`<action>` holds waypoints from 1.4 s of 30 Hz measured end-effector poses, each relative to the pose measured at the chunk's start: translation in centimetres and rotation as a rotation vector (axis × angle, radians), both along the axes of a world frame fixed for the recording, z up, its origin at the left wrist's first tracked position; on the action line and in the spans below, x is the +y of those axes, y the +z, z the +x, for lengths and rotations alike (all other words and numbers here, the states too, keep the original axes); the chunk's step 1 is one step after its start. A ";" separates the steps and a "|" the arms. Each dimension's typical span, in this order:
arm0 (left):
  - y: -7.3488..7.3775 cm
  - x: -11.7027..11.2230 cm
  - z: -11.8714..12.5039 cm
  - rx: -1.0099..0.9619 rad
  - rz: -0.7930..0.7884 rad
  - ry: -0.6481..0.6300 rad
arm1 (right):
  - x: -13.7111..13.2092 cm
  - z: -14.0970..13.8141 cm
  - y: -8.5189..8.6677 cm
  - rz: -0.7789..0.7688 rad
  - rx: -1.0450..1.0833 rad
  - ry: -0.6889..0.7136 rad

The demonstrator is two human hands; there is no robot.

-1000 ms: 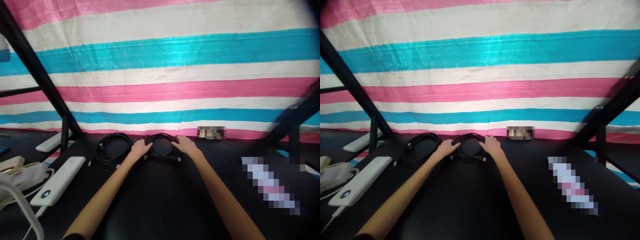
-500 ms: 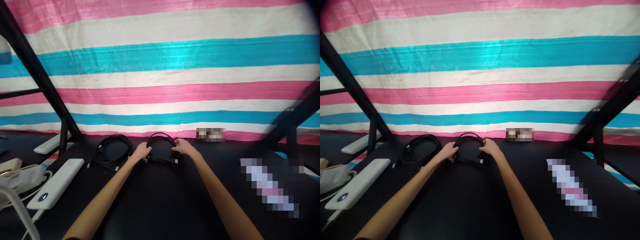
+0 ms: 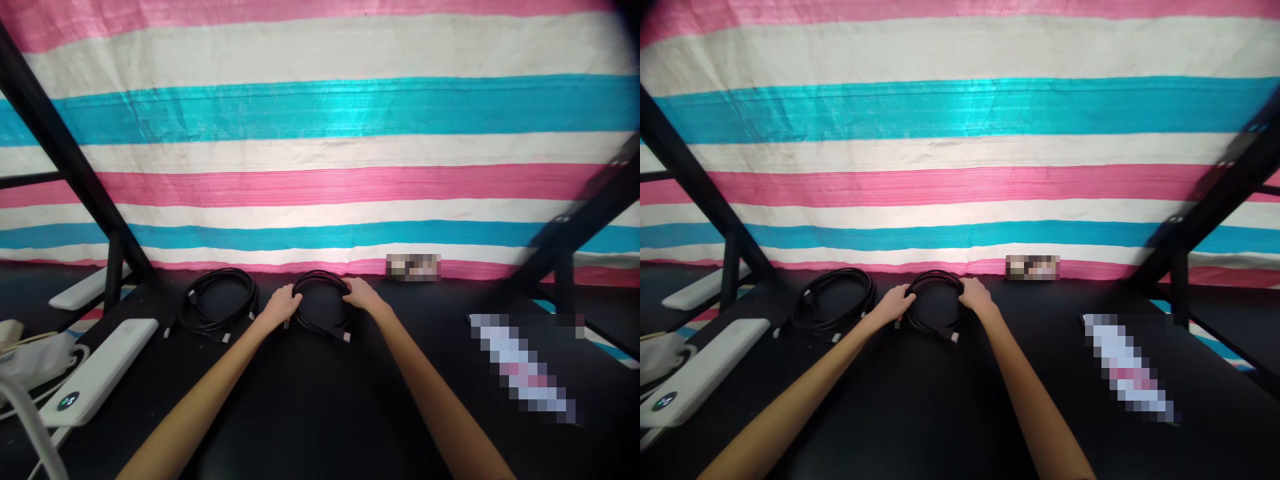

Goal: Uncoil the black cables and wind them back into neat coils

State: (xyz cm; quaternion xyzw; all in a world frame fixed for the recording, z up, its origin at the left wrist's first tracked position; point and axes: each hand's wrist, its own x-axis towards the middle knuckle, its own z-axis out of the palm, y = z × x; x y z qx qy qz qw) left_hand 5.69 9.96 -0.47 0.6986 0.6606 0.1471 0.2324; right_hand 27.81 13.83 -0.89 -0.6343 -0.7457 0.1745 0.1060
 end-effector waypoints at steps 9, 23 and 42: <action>0.7 -0.7 0.2 0.186 0.043 0.063 | -0.3 -0.1 0.2 -0.014 -0.033 -0.010; 0.3 0.1 -0.6 -0.107 -0.005 -0.028 | -0.2 0.1 0.1 0.102 0.054 -0.080; 5.8 -2.5 -0.6 0.261 -0.208 -0.243 | -5.3 -3.6 6.0 -0.340 0.049 0.392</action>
